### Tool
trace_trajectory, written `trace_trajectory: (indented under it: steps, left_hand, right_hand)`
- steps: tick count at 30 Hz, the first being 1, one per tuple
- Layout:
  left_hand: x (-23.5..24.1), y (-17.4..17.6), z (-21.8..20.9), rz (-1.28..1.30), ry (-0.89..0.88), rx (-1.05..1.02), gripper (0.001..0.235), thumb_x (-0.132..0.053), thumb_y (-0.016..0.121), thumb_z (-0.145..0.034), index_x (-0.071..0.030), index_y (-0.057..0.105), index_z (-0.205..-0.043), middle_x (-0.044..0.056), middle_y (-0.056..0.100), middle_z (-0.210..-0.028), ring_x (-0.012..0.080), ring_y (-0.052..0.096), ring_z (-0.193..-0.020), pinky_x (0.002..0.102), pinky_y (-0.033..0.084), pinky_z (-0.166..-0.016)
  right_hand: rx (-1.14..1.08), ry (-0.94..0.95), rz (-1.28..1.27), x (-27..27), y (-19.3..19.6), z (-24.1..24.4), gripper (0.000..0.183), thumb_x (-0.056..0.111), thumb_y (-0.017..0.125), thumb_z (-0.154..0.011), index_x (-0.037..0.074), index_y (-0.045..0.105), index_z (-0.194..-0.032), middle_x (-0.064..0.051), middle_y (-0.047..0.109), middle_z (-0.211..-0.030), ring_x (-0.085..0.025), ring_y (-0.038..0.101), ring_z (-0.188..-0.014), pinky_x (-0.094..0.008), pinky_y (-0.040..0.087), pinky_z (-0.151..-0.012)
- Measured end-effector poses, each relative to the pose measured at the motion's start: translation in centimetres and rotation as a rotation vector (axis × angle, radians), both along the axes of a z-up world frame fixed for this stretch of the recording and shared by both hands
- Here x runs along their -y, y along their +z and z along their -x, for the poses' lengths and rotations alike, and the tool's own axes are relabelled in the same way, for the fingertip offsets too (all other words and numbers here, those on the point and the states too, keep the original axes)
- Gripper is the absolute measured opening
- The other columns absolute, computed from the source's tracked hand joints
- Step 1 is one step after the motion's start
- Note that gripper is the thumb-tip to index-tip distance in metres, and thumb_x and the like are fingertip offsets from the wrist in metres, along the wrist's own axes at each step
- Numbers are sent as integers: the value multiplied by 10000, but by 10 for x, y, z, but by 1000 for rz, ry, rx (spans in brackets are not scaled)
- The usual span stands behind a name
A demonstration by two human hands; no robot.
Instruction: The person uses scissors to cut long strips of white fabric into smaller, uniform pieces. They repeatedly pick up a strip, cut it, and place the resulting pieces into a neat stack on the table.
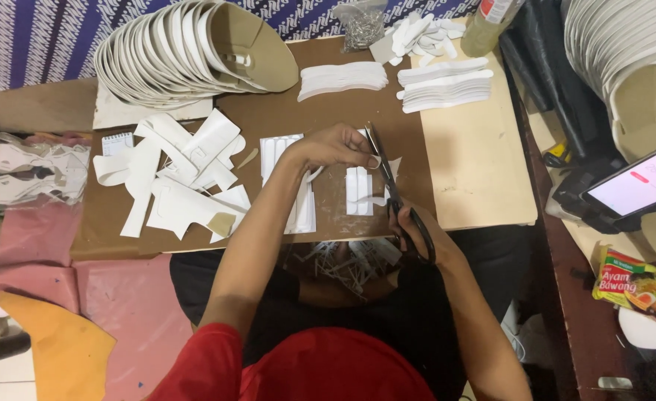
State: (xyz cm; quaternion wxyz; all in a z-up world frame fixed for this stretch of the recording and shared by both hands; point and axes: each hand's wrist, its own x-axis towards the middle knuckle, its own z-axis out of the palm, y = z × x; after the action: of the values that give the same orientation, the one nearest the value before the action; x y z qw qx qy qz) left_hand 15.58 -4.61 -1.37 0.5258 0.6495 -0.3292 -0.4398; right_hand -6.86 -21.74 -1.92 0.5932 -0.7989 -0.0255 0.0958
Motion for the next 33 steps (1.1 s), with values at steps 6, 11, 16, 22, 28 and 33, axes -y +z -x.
trace_trajectory:
  steps: [6, 11, 16, 22, 28, 33]
  left_hand:
    - [3, -7, -12, -30, -38, -26, 154, -188, 848, -814, -62, 760, -820, 23, 673, -608, 57, 533, -517, 183, 387, -521]
    - [-5, -12, -8, 16, 105, -151, 181, -117, 724, -893, 1, 715, -1031, 83, 693, -756, 95, 594, -635, 210, 470, -594]
    - [-11, -22, 7, 192, 406, -394, 448, 61, 641, -878, 134, 537, -1308, 159, 672, -1089, 169, 691, -841, 260, 613, -757]
    - [-3, -34, 37, 236, 726, -541, 419, -84, 757, -900, 113, 601, -1236, 240, 699, -1159, 287, 746, -1016, 345, 638, -912]
    - [76, -98, 93, 76, 474, -521, 557, -173, 730, -919, 110, 516, -1348, 363, 633, -1190, 457, 723, -944, 534, 639, -742]
    - [121, -167, 91, -161, 559, 252, 424, -470, 638, -976, -132, 736, -1212, 118, 755, -1086, 304, 716, -1055, 410, 607, -847]
  right_hand:
    - [-121, -61, 68, 15, -10, -3, 724, 711, 297, -986, 104, 574, -706, -126, 642, -513, -241, 699, -502, -349, 552, -597]
    - [-236, -264, 297, 18, 8, -2, 624, 642, 617, -891, 24, 681, -938, -222, 658, -691, -420, 694, -767, -449, 490, -702]
    - [-358, -408, 656, 26, -22, 3, 555, 651, 675, -833, 142, 671, -1054, -134, 696, -856, -360, 711, -913, -423, 524, -780]
    - [-252, -846, 750, 25, -63, 30, 486, 487, 721, -864, 84, 685, -1133, -128, 692, -960, -370, 708, -940, -503, 564, -827]
    - [-50, -1012, 1091, 41, -108, 32, 516, 528, 774, -845, 123, 701, -1156, -15, 632, -952, -222, 718, -880, -367, 602, -728]
    - [-87, -993, 1047, 43, -120, 29, 541, 521, 774, -770, 158, 684, -1161, -8, 616, -971, -268, 721, -893, -436, 616, -716]
